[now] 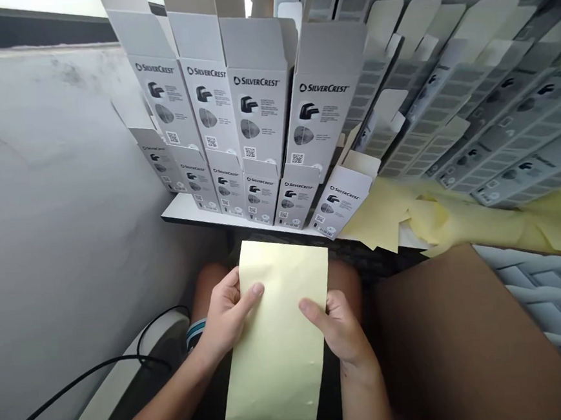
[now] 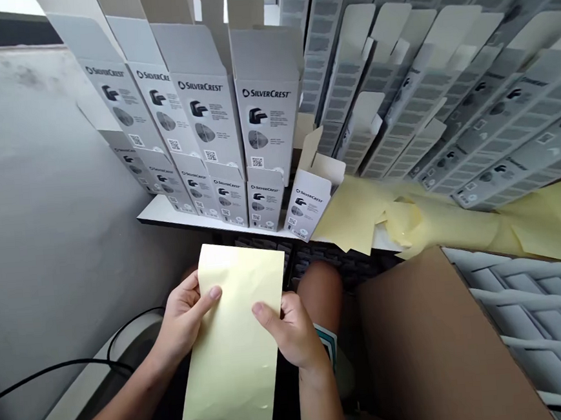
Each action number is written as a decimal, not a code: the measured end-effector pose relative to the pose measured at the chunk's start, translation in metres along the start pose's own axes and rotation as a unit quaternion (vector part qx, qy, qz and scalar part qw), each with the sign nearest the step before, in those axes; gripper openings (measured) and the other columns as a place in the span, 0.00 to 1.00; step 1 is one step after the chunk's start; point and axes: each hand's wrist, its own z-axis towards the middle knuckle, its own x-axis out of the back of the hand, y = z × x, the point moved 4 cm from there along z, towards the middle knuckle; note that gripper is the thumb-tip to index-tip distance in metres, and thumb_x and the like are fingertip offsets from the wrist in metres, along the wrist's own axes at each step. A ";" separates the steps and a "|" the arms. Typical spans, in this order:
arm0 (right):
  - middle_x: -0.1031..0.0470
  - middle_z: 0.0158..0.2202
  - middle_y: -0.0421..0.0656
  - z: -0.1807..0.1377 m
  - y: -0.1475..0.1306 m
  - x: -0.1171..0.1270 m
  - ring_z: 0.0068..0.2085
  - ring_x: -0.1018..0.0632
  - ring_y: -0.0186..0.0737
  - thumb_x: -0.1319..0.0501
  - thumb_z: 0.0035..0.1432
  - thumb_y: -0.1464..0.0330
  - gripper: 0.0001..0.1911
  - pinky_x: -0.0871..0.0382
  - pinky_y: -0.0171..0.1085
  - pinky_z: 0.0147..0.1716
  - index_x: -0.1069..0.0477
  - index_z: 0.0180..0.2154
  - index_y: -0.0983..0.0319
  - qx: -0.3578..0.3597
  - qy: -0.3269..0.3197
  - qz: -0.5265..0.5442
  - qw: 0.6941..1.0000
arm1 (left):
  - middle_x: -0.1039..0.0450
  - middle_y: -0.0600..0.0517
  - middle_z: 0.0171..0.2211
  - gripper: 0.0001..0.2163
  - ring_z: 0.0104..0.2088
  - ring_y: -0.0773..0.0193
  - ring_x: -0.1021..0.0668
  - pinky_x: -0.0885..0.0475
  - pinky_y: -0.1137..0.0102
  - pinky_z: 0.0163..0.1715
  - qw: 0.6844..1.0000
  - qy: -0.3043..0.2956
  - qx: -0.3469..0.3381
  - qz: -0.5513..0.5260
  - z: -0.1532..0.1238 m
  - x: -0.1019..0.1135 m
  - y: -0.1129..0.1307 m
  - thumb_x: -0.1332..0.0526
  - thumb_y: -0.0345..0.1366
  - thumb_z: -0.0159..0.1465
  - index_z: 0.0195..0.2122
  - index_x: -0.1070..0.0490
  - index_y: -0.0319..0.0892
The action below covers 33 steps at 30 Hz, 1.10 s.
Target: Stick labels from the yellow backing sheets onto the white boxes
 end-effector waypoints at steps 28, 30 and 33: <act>0.26 0.56 0.51 0.001 -0.020 0.044 0.54 0.23 0.51 0.32 0.57 0.62 0.35 0.26 0.46 0.52 0.38 0.63 0.57 0.069 0.098 -0.201 0.972 | 0.20 0.47 0.46 0.20 0.43 0.54 0.18 0.22 0.70 0.38 0.947 -0.195 0.035 0.252 0.017 0.019 0.006 0.29 0.38 0.60 0.53 0.24 0.44; 0.20 0.45 0.49 -0.003 -0.010 0.048 0.43 0.18 0.48 0.32 0.57 0.59 0.26 0.22 0.42 0.41 0.29 0.56 0.60 -0.031 -0.009 -0.157 0.987 | 0.20 0.47 0.48 0.24 0.42 0.54 0.18 0.22 0.71 0.37 0.937 -0.209 0.018 0.278 0.022 0.017 0.012 0.29 0.38 0.59 0.57 0.26 0.46; 0.18 0.34 0.46 -0.008 0.005 0.055 0.35 0.18 0.46 0.32 0.57 0.56 0.18 0.23 0.39 0.33 0.21 0.41 0.63 -0.099 -0.075 -0.118 0.985 | 0.19 0.48 0.45 0.26 0.36 0.58 0.17 0.26 0.74 0.30 0.916 -0.229 -0.015 0.330 0.028 0.011 0.020 0.29 0.40 0.60 0.60 0.29 0.48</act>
